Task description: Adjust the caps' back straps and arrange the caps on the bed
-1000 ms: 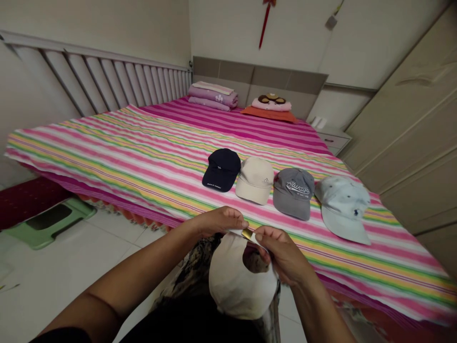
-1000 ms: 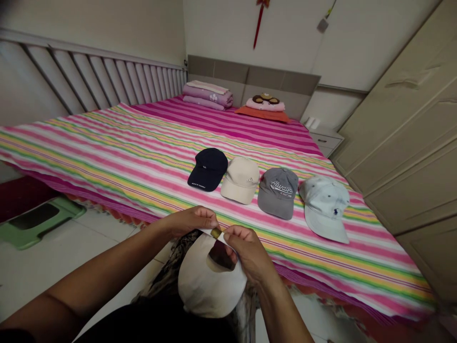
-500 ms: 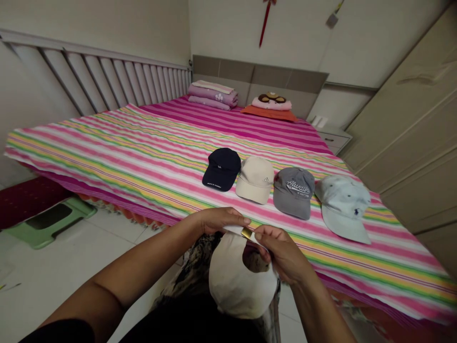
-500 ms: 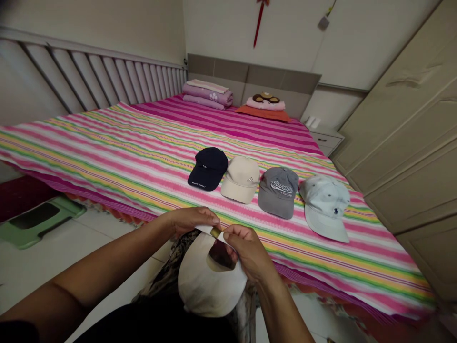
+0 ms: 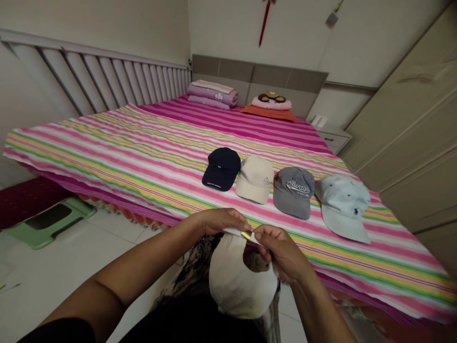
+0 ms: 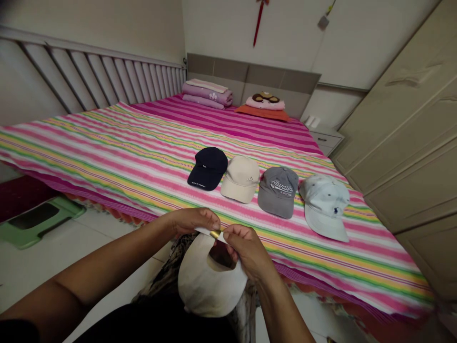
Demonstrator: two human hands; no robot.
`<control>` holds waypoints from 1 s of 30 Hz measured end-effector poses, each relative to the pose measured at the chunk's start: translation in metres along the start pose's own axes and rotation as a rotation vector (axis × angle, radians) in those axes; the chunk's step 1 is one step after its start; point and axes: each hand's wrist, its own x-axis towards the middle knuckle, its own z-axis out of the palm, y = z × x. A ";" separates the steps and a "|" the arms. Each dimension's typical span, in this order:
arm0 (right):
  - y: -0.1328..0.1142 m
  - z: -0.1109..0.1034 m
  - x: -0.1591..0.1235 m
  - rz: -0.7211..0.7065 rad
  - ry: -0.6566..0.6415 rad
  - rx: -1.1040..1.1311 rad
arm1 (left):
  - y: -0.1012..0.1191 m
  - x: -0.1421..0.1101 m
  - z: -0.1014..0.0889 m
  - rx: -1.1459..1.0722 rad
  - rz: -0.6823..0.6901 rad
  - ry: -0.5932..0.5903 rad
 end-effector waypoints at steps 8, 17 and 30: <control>0.001 0.000 0.001 0.007 -0.002 0.036 | -0.005 0.001 -0.002 -0.011 0.008 0.014; 0.000 0.001 0.001 0.017 0.004 0.050 | 0.000 -0.001 0.001 0.019 -0.040 0.010; 0.003 -0.001 0.001 -0.010 -0.012 0.061 | -0.004 0.001 0.000 -0.028 -0.022 0.025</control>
